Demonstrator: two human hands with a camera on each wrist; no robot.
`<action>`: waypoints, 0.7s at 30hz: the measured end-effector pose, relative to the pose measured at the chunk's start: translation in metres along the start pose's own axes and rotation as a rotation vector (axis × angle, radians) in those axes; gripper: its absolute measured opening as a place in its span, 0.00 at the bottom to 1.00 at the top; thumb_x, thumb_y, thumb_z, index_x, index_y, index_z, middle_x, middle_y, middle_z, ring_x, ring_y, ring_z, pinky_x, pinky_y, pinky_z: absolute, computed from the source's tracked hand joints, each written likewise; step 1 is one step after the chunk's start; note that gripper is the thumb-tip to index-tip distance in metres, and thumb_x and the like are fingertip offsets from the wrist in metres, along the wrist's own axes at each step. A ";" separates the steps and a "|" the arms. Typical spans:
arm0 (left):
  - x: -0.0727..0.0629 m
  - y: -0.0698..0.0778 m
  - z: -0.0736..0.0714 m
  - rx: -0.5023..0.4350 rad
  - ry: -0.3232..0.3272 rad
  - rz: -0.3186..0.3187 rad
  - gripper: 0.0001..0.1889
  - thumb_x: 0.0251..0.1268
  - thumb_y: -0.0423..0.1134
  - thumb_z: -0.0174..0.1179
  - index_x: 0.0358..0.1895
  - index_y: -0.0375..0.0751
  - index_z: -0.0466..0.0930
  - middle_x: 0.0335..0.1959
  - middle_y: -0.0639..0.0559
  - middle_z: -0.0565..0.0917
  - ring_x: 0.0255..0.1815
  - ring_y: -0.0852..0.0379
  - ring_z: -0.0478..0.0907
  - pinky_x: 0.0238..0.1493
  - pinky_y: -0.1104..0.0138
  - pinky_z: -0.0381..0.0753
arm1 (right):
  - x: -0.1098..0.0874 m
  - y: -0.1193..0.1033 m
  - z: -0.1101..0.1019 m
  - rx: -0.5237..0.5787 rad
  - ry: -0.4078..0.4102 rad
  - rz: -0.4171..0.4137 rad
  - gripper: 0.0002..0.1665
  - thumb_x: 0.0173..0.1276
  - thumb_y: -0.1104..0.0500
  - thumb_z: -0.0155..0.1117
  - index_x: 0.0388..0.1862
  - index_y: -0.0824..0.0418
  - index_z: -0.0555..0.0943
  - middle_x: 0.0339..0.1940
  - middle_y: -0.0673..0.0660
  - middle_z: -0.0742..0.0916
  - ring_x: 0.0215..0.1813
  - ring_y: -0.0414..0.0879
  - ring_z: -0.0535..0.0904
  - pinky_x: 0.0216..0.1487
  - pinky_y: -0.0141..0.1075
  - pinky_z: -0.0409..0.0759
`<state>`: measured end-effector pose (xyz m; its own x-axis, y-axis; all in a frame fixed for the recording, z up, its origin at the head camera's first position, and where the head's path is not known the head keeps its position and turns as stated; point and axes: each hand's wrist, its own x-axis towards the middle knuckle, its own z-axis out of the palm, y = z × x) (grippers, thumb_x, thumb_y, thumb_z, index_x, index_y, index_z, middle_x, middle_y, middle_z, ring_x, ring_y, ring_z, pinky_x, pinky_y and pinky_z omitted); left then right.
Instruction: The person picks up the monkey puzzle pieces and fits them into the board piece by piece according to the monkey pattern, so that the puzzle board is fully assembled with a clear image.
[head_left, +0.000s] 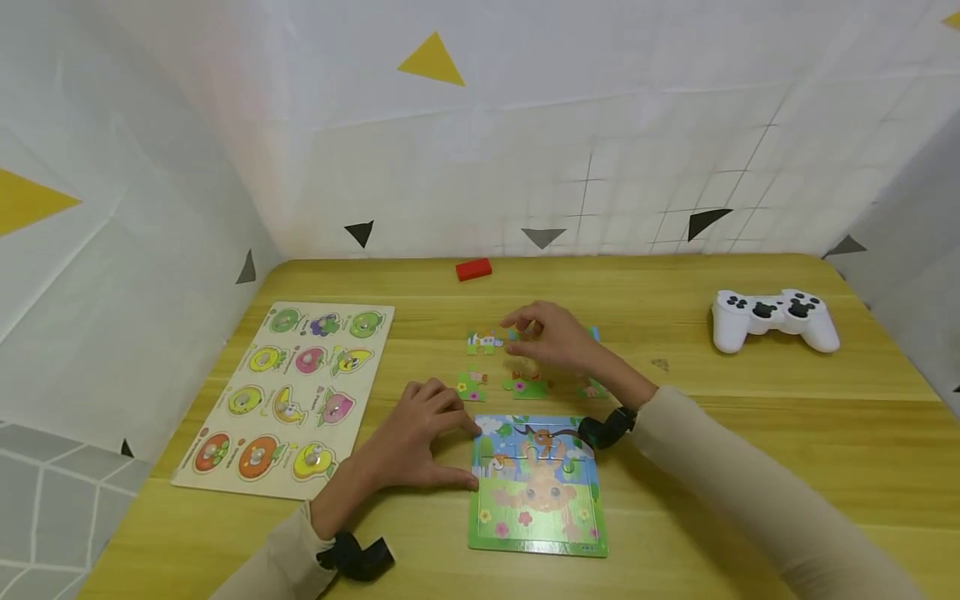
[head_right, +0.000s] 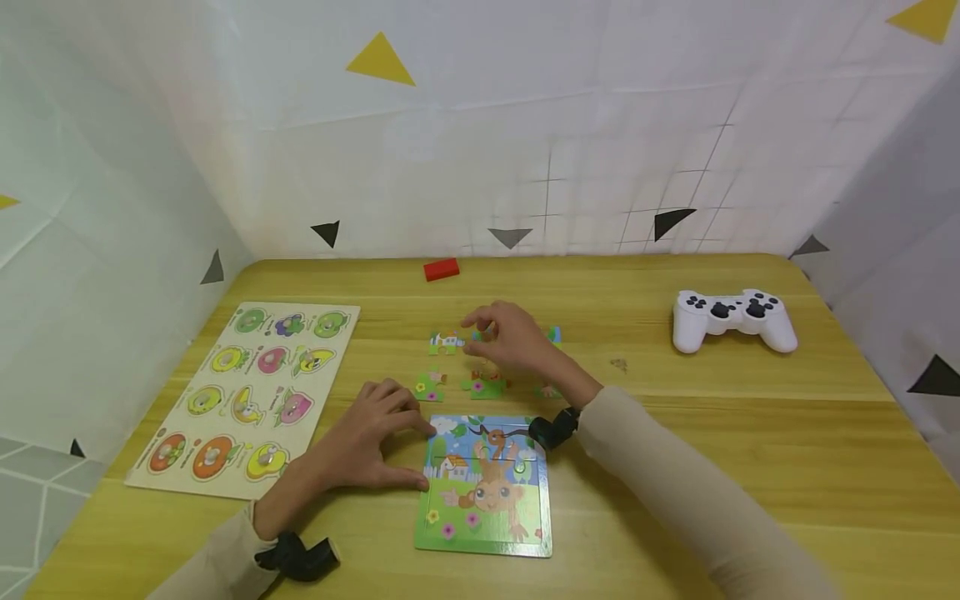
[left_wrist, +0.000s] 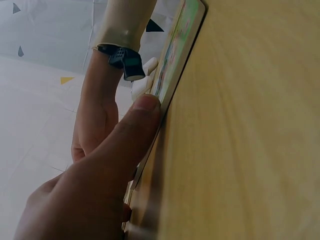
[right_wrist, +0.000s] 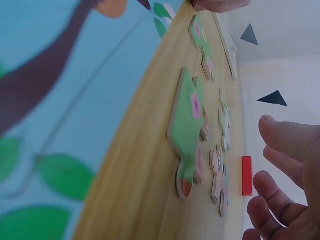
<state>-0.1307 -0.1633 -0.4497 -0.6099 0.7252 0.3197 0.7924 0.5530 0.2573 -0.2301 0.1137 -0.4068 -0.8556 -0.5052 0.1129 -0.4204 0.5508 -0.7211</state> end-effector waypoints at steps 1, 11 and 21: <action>0.000 0.000 0.000 -0.001 0.001 0.000 0.30 0.49 0.79 0.64 0.48 0.65 0.84 0.47 0.64 0.78 0.54 0.61 0.69 0.55 0.57 0.65 | 0.002 0.001 0.001 -0.005 -0.002 -0.003 0.22 0.67 0.57 0.73 0.58 0.63 0.84 0.49 0.65 0.84 0.41 0.52 0.78 0.46 0.44 0.79; 0.000 -0.001 0.001 0.008 0.004 0.003 0.30 0.49 0.79 0.64 0.48 0.65 0.84 0.47 0.64 0.78 0.54 0.60 0.69 0.54 0.57 0.64 | 0.018 -0.001 0.006 -0.093 -0.027 -0.009 0.24 0.68 0.53 0.73 0.59 0.60 0.84 0.53 0.65 0.84 0.50 0.59 0.79 0.53 0.53 0.75; 0.000 -0.001 0.001 0.007 -0.001 0.000 0.30 0.50 0.80 0.62 0.48 0.65 0.85 0.47 0.64 0.78 0.54 0.60 0.69 0.56 0.56 0.65 | 0.029 0.000 0.015 -0.159 -0.046 0.089 0.25 0.65 0.48 0.75 0.60 0.52 0.85 0.60 0.60 0.82 0.61 0.61 0.67 0.60 0.61 0.56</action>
<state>-0.1318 -0.1630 -0.4511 -0.6097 0.7258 0.3186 0.7926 0.5557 0.2509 -0.2503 0.0888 -0.4139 -0.8784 -0.4776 0.0193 -0.3890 0.6908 -0.6095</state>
